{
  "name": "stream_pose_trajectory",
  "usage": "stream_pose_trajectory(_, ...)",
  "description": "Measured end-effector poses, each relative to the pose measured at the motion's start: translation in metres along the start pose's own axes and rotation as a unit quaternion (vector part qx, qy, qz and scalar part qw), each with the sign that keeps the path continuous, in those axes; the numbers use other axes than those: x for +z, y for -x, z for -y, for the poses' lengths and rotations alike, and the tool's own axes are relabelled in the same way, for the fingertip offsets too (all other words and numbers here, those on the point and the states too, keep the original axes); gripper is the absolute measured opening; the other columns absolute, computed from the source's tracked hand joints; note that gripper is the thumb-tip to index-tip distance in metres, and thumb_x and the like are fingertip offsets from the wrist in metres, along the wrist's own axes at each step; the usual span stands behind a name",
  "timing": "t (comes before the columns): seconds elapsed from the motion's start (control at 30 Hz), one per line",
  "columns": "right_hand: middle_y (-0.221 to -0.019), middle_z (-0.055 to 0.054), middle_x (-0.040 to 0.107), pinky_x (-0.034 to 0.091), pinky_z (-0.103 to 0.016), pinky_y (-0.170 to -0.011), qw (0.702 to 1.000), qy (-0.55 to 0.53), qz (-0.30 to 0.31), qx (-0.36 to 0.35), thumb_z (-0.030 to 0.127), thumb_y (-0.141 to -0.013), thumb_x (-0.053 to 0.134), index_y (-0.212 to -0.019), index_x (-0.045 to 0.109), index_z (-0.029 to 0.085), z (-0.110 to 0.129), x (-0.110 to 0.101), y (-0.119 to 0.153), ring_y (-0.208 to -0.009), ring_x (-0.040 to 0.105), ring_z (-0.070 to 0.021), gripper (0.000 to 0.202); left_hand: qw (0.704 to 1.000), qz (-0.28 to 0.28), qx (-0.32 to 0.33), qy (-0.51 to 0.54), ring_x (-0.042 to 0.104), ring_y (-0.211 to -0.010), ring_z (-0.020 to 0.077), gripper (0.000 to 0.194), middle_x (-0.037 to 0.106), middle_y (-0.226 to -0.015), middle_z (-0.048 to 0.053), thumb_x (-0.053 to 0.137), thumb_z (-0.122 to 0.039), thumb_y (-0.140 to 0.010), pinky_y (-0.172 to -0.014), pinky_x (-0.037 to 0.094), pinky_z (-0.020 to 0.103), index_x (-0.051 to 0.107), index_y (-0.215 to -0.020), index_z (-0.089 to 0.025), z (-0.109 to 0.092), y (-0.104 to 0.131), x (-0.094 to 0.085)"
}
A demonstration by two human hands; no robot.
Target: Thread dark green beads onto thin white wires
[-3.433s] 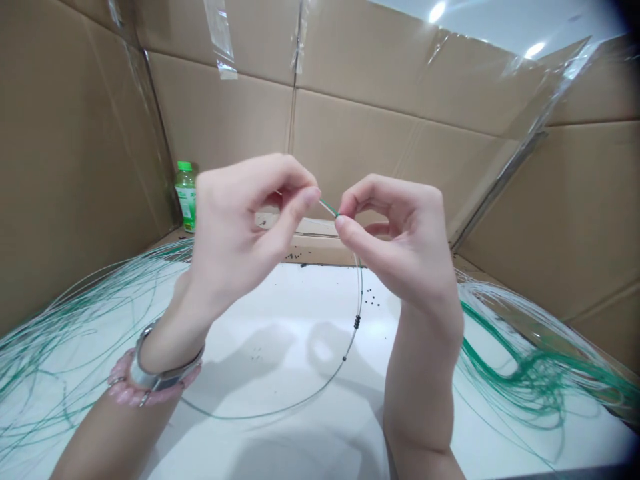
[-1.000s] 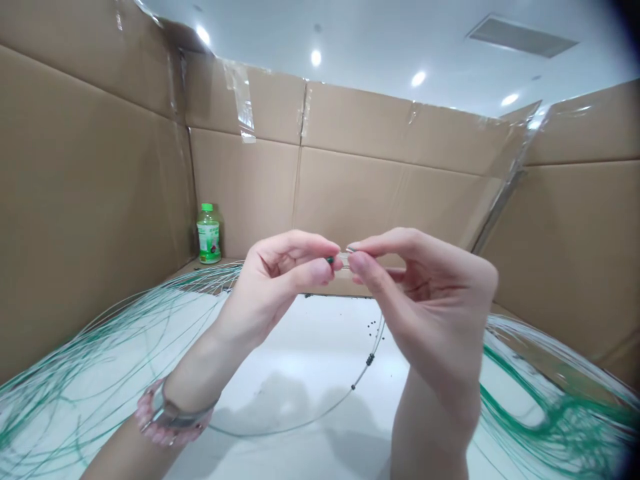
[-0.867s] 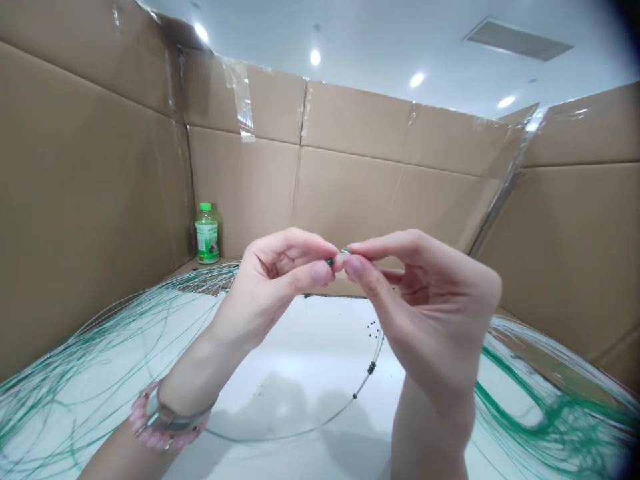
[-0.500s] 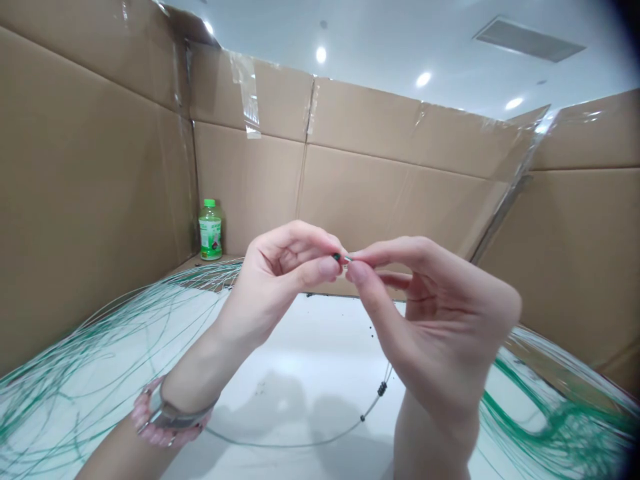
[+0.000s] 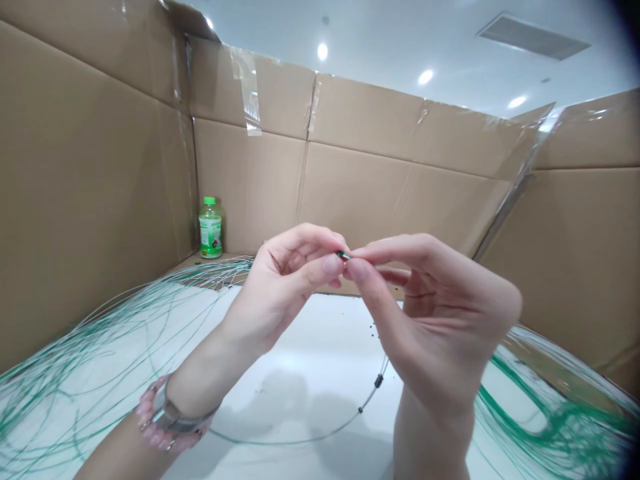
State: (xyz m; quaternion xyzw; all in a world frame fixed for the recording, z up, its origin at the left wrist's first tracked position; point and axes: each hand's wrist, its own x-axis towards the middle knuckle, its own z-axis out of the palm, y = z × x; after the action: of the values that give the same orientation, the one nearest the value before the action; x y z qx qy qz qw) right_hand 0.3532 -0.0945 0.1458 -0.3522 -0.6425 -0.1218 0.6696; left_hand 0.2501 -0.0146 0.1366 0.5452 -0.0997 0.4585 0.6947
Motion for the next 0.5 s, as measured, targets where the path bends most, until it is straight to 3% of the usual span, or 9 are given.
stream_pose_trajectory(0.5,-0.072,0.005,0.067,0.056,-0.024,-0.059,0.999,0.026,-0.004,-0.035,-0.001,-0.070,0.067,-0.082,0.068,0.022,-0.0017,-0.0008,-0.0005,-0.065,0.062,-0.0093,0.026,0.996,-0.038,0.017,-0.084,0.061,-0.064,0.0069,0.006,0.064,-0.070,-0.002,0.076,-0.022,-0.068,-0.061,0.053,0.015,0.071,-0.071,-0.022,-0.0031,-0.0024,-0.0041)
